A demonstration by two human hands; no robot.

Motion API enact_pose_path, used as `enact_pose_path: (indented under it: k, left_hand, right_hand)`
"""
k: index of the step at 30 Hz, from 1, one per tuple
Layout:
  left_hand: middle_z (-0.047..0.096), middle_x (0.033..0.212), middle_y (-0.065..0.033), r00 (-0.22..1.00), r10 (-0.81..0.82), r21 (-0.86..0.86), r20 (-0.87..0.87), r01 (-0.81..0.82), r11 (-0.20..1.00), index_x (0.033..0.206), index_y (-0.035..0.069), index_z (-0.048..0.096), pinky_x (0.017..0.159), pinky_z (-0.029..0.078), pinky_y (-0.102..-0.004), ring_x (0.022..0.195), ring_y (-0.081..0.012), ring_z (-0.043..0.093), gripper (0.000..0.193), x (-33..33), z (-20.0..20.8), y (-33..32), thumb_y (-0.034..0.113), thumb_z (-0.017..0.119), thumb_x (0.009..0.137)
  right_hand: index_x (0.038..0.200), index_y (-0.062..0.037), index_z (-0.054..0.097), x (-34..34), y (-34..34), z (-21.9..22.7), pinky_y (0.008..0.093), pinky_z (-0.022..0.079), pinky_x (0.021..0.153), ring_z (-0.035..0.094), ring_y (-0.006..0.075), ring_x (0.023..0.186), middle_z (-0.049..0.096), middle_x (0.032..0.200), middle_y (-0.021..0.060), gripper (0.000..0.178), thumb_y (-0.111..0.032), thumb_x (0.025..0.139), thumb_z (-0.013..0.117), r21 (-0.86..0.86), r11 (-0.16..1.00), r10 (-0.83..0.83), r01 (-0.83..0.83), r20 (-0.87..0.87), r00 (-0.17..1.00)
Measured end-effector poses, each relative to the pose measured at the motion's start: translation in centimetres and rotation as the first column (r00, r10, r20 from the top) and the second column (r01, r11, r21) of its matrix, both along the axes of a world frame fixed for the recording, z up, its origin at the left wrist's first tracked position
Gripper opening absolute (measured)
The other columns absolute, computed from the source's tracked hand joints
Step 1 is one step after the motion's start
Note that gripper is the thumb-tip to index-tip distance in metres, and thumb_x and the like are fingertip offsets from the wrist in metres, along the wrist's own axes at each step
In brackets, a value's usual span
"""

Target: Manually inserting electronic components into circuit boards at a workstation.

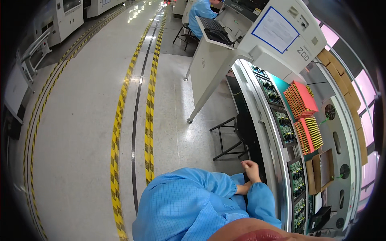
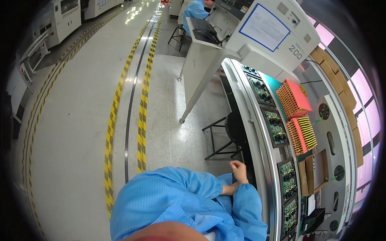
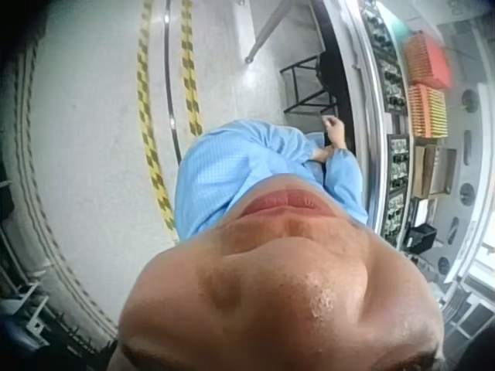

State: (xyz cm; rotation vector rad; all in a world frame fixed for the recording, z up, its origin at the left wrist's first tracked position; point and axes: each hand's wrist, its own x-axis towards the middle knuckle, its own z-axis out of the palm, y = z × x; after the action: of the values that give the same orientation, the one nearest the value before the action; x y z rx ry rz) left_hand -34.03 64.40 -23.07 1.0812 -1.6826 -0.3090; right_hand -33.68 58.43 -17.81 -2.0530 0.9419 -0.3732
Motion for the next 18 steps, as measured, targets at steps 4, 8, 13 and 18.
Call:
enact_pose_path:
  k: [4, 8, 13, 18]
  left_hand:
    - [0.069, 0.108, -0.0010, 0.999, 0.034, -0.018, 0.004, -0.034, 0.999, 0.105, 0.024, 0.075, 0.089, 0.044, -0.0458, 0.103, -0.0277, 0.059, 0.021, 0.7, 0.1, 0.5, 0.032, 0.063, 0.091]
    - [0.069, 0.108, -0.0008, 0.998, 0.064, -0.030, 0.018, -0.063, 0.998, 0.105, 0.024, 0.075, 0.089, 0.044, -0.0458, 0.104, -0.0276, 0.059, 0.020, 1.2, 0.0, 0.9, 0.032, 0.063, 0.090]
    - [0.069, 0.108, -0.0006, 0.994, 0.097, -0.026, 0.047, -0.096, 0.995, 0.104, 0.024, 0.075, 0.089, 0.044, -0.0459, 0.104, -0.0274, 0.059, 0.020, 2.2, -0.4, 2.2, 0.032, 0.063, 0.090]
    - [0.069, 0.108, -0.0004, 0.983, 0.170, 0.000, 0.074, -0.171, 0.985, 0.104, 0.024, 0.075, 0.089, 0.044, -0.0460, 0.104, -0.0272, 0.059, 0.020, 4.2, -1.7, 3.6, 0.032, 0.063, 0.090]
  right_hand:
    - [0.115, -0.0014, 0.075, -0.9, 1.3, -0.8, 0.0319, 0.057, 0.083, 0.073, 0.0196, 0.092, 0.078, 0.100, 0.0117, 0.022, -0.008, 0.094, 0.071, 0.133, 0.967, 0.252, -0.217, -0.392, 0.885]
    - [0.113, 0.0000, 0.075, -0.3, 3.5, 0.2, 0.0346, 0.057, 0.086, 0.074, 0.0237, 0.094, 0.078, 0.102, 0.0136, 0.022, -0.009, 0.093, 0.073, 0.036, 0.997, 0.070, -0.061, -0.331, 0.941]
    - [0.109, -0.0025, 0.076, -0.6, 5.0, 0.4, 0.0378, 0.058, 0.088, 0.075, 0.0307, 0.093, 0.078, 0.101, 0.0164, 0.021, -0.011, 0.090, 0.074, -0.197, 0.958, 0.088, -0.207, -0.486, 0.869]
    - [0.107, -0.0034, 0.077, 0.0, 5.5, 0.1, 0.0389, 0.058, 0.088, 0.074, 0.0329, 0.093, 0.077, 0.100, 0.0163, 0.020, -0.013, 0.089, 0.074, -0.190, 0.950, 0.127, -0.248, -0.489, 0.863]
